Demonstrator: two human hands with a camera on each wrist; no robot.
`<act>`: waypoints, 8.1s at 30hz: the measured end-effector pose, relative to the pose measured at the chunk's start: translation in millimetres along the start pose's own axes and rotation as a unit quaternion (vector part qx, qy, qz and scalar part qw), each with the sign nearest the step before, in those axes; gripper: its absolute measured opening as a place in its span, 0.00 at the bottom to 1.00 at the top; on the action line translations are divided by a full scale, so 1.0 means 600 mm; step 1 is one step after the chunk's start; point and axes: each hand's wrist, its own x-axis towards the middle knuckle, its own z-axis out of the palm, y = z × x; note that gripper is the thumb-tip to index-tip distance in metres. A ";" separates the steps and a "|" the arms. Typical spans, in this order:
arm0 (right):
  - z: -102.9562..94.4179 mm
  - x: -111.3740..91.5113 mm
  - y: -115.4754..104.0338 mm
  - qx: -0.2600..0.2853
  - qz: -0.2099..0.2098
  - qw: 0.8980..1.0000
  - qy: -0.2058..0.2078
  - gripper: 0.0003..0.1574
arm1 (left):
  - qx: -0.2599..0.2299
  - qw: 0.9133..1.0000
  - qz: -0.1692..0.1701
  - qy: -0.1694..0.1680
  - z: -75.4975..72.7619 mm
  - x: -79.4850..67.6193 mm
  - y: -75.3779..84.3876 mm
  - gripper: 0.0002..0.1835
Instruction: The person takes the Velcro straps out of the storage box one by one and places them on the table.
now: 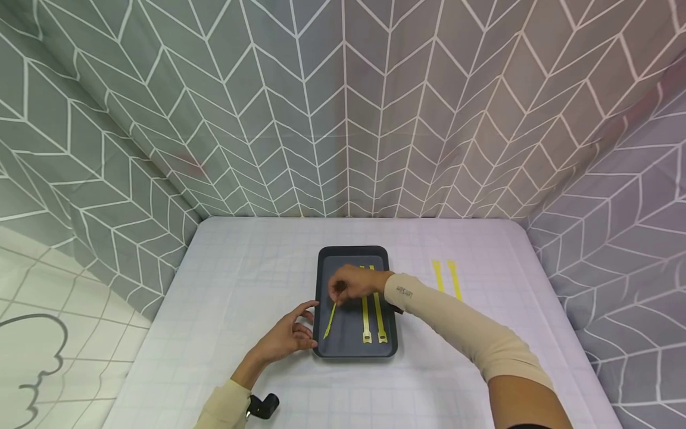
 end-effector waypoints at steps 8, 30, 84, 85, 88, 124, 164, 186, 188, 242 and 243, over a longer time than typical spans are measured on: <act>-0.008 0.000 -0.009 0.096 -0.001 0.995 0.037 0.04 | -0.004 1.000 0.004 -0.002 0.001 -0.002 0.000 0.48; -0.032 -0.032 -0.008 0.111 0.017 0.984 0.136 0.08 | 0.012 1.000 -0.005 0.004 0.001 -0.001 0.000 0.48; -0.025 -0.172 0.042 0.235 0.189 0.905 0.300 0.14 | 0.012 1.000 -0.008 -0.001 0.002 0.003 0.003 0.48; -0.023 -0.175 0.043 0.238 0.190 0.902 0.305 0.15 | 0.012 1.000 -0.008 -0.002 0.002 0.003 0.003 0.48; -0.020 -0.183 0.046 0.257 0.203 0.887 0.325 0.17 | 0.015 1.000 -0.006 -0.002 0.002 0.004 0.001 0.48; 0.008 -0.263 0.061 0.261 0.394 0.811 0.347 0.22 | 0.016 1.000 -0.003 0.003 -0.002 0.007 -0.002 0.48; 0.017 -0.294 0.078 0.173 0.497 0.782 0.335 0.16 | 0.014 1.000 -0.004 0.004 0.001 0.005 -0.005 0.48; 0.019 -0.291 0.062 0.035 0.477 0.826 0.299 0.10 | 0.020 1.000 -0.002 0.003 0.001 0.007 -0.003 0.48; 0.019 -0.290 0.064 0.029 0.480 0.825 0.297 0.10 | 0.022 1.000 -0.002 0.003 0.001 0.006 -0.003 0.48; -0.026 -0.276 0.064 -0.014 0.297 0.901 0.316 0.24 | 0.022 1.000 -0.001 -0.003 -0.001 0.006 -0.004 0.48; -0.028 -0.274 0.064 -0.017 0.291 0.904 0.314 0.25 | 0.022 1.000 -0.001 -0.003 -0.001 0.006 -0.004 0.48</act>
